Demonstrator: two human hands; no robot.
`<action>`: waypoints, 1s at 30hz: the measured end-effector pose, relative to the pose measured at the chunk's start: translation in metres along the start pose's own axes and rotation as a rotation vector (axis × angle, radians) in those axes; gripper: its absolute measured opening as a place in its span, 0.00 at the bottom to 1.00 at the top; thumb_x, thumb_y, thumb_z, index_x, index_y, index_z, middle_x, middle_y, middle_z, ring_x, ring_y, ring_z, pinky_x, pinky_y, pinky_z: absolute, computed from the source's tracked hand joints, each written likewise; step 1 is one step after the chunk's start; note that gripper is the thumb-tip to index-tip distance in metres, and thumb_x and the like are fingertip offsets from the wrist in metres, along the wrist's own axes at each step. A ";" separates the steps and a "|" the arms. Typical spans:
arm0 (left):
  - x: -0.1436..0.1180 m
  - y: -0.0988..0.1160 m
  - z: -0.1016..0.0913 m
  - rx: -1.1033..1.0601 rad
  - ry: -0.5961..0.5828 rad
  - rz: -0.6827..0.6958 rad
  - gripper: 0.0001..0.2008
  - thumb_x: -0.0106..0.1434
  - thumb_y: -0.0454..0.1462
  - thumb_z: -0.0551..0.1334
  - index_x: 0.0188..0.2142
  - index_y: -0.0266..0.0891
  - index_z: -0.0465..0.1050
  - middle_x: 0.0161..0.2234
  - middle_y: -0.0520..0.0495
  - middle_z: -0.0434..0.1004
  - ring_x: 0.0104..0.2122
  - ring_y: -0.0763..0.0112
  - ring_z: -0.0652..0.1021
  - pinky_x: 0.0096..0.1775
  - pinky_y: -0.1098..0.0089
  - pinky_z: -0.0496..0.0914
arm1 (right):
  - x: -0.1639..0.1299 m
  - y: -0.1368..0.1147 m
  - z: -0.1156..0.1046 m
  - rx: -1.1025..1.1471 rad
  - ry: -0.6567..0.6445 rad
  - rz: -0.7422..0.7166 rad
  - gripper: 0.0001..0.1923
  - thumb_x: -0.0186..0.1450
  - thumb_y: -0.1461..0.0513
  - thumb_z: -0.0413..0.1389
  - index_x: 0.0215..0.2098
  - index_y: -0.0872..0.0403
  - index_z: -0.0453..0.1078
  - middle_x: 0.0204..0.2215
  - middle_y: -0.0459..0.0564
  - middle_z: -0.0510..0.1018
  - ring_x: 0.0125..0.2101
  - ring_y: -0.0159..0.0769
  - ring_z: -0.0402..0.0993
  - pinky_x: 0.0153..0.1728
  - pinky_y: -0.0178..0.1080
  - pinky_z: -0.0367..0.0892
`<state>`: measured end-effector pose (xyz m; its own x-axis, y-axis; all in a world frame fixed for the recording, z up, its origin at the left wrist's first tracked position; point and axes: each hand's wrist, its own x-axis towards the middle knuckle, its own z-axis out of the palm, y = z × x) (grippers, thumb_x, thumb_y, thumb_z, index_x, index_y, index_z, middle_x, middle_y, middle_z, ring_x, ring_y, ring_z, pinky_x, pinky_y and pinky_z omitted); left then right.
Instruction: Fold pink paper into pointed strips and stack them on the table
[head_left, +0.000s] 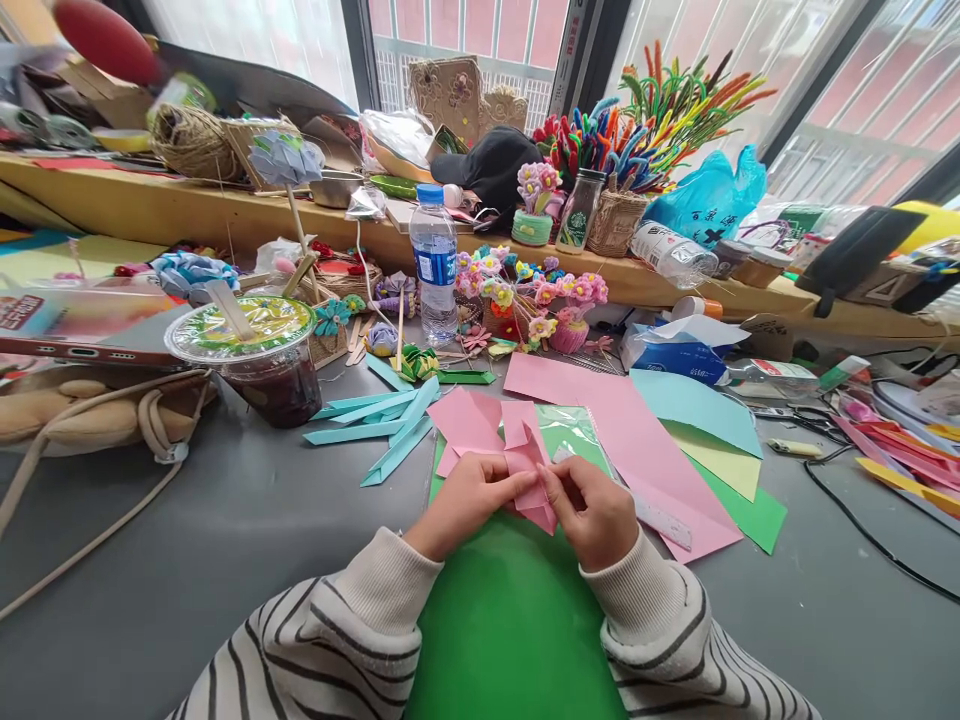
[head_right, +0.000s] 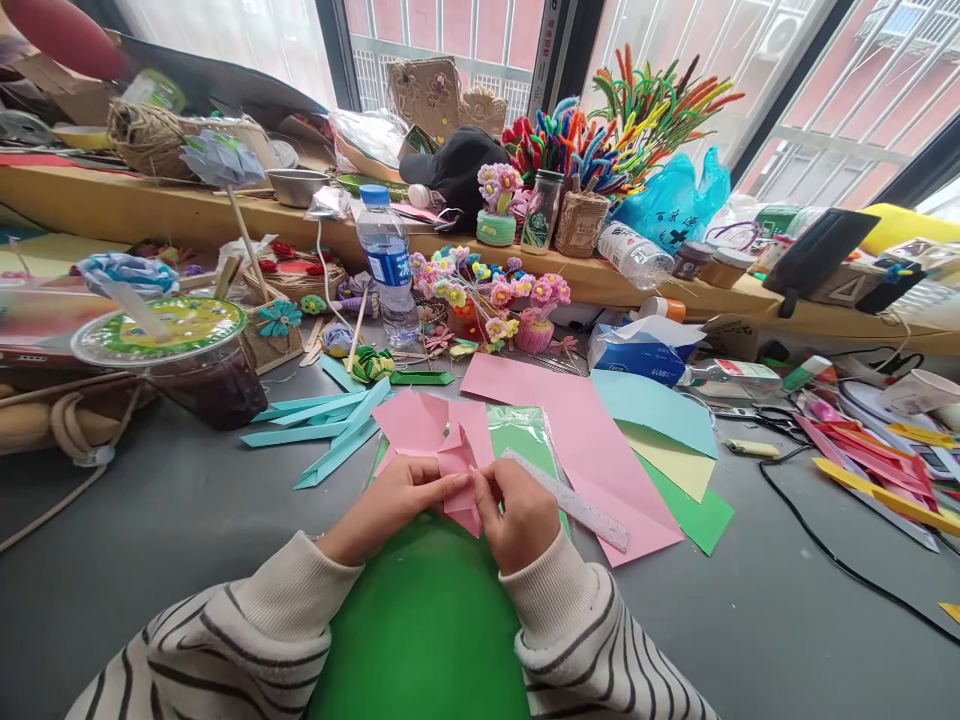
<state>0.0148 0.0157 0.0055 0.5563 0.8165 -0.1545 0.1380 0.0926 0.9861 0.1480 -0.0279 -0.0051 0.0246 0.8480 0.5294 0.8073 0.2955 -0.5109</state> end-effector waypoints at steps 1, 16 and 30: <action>0.000 0.000 0.000 -0.008 0.000 -0.003 0.15 0.50 0.43 0.56 0.17 0.32 0.62 0.16 0.55 0.56 0.18 0.81 0.58 0.20 0.78 0.51 | 0.000 0.000 0.000 0.008 0.010 -0.007 0.10 0.59 0.63 0.47 0.21 0.55 0.62 0.15 0.44 0.67 0.15 0.27 0.60 0.18 0.30 0.57; -0.002 -0.002 -0.003 0.021 0.012 -0.020 0.17 0.50 0.46 0.56 0.20 0.31 0.65 0.16 0.55 0.55 0.19 0.81 0.57 0.20 0.77 0.50 | 0.005 0.009 -0.001 0.887 -0.244 0.508 0.12 0.52 0.55 0.54 0.21 0.56 0.62 0.11 0.37 0.58 0.10 0.21 0.51 0.11 0.29 0.45; -0.001 -0.003 -0.002 -0.053 0.021 -0.015 0.17 0.47 0.45 0.59 0.22 0.30 0.70 0.20 0.50 0.67 0.21 0.77 0.65 0.23 0.76 0.59 | 0.004 0.007 -0.001 0.846 -0.234 0.504 0.13 0.50 0.54 0.56 0.21 0.56 0.62 0.12 0.38 0.58 0.12 0.21 0.51 0.11 0.29 0.47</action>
<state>0.0121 0.0152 0.0024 0.5368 0.8267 -0.1684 0.1022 0.1344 0.9856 0.1542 -0.0227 -0.0063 0.0574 0.9982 0.0198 0.0499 0.0170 -0.9986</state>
